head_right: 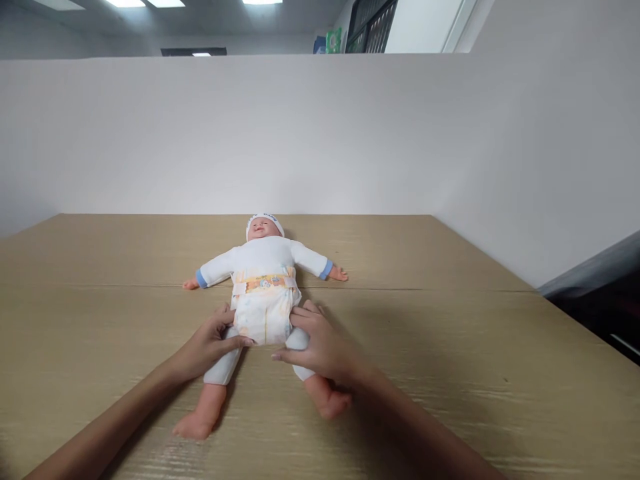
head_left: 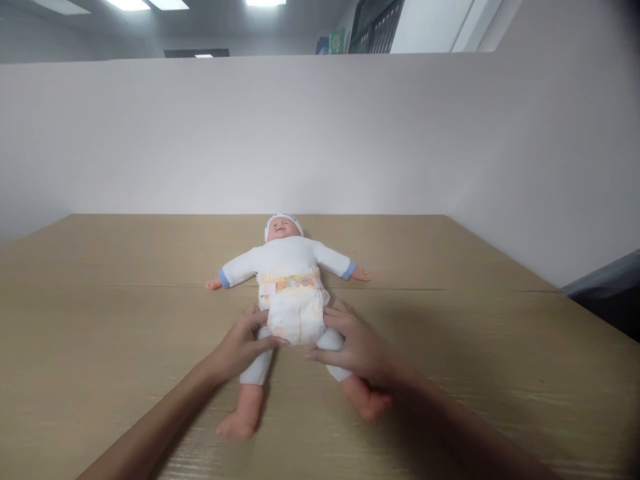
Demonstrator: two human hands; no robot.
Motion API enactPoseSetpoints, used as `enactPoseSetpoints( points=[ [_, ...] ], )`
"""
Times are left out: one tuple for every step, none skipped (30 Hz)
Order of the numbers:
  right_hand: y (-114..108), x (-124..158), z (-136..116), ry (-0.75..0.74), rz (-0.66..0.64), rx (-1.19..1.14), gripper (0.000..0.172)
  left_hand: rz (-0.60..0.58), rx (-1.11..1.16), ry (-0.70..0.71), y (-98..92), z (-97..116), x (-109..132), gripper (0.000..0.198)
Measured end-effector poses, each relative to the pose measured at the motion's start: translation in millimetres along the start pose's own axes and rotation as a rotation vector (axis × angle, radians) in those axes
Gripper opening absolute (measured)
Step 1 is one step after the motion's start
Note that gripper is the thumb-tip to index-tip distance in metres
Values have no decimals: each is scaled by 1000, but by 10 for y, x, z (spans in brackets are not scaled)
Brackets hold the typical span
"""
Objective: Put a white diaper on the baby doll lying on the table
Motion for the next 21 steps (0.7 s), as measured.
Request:
enactPoseSetpoints(
  points=[
    [2, -7, -16, -16, -17, 38, 22, -2, -7, -2, -1, -8, -1, 30],
    [3, -12, -24, -30, -25, 65, 19, -6, -17, -1, -2, -11, -2, 31],
    [0, -14, -21, -41, -25, 84, 16, -11, -28, 1, -4, -8, -3, 31],
    [-3, -13, -10, -53, -25, 95, 14, -18, -37, 4, -7, 1, -5, 31],
    [-3, -10, 9, -63, -28, 100, 13, -24, -42, 10, -11, 16, -7, 31],
    [0, -5, 37, -71, -40, 100, 14, -25, -43, 20, -16, 35, -10, 31],
    [2, 1, 69, -75, -50, 97, 16, -23, -40, 33, -23, 58, -13, 32],
    [0, 6, 104, -73, -57, 95, 19, -19, -40, 43, -30, 79, -16, 32],
    [-5, 8, 139, -66, -57, 91, 22, -13, -44, 51, -37, 97, -19, 31],
    [-9, 9, 170, -56, -56, 85, 23, -8, -54, 53, -42, 111, -22, 31],
    [-14, 7, 193, -47, -54, 78, 24, -10, -70, 51, -44, 122, -24, 30],
    [-16, 3, 205, -41, -52, 68, 23, -15, -90, 49, -45, 132, -25, 30],
    [-15, -1, 209, -35, -55, 56, 23, -22, -109, 48, -46, 144, -26, 29],
    [-10, -6, 206, -28, -63, 43, 22, -26, -123, 50, -48, 157, -27, 27],
    [-6, -11, 195, -22, -69, 29, 21, -31, -133, 54, -52, 171, -29, 26],
    [-2, -16, 179, -17, -77, 17, 20, -38, -142, 57, -52, 185, -30, 23],
    [-1, -20, 157, -15, -82, 4, 19, -46, -148, 58, -52, 196, -31, 21],
    [-1, -25, 131, -17, -88, -8, 19, -59, -153, 56, -47, 202, -32, 20],
    [-3, -30, 102, -23, -93, -20, 18, -75, -155, 54, -37, 204, -32, 20],
    [-2, -35, 75, -32, -101, -33, 18, -89, -151, 51, -27, 203, -31, 21],
    [2, -40, 53, -37, -112, -49, 19, -98, -141, 45, -18, 196, -29, 22]
  ],
)
Point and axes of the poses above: each hand's wrist, its own x-axis away from the middle knuckle, its own y-axis out of the palm, z = x × y, the point moved 6 cm from there along -x, towards the middle knuckle, and after that the axes turned 14 degrees about -x, right-handed, at the moved point
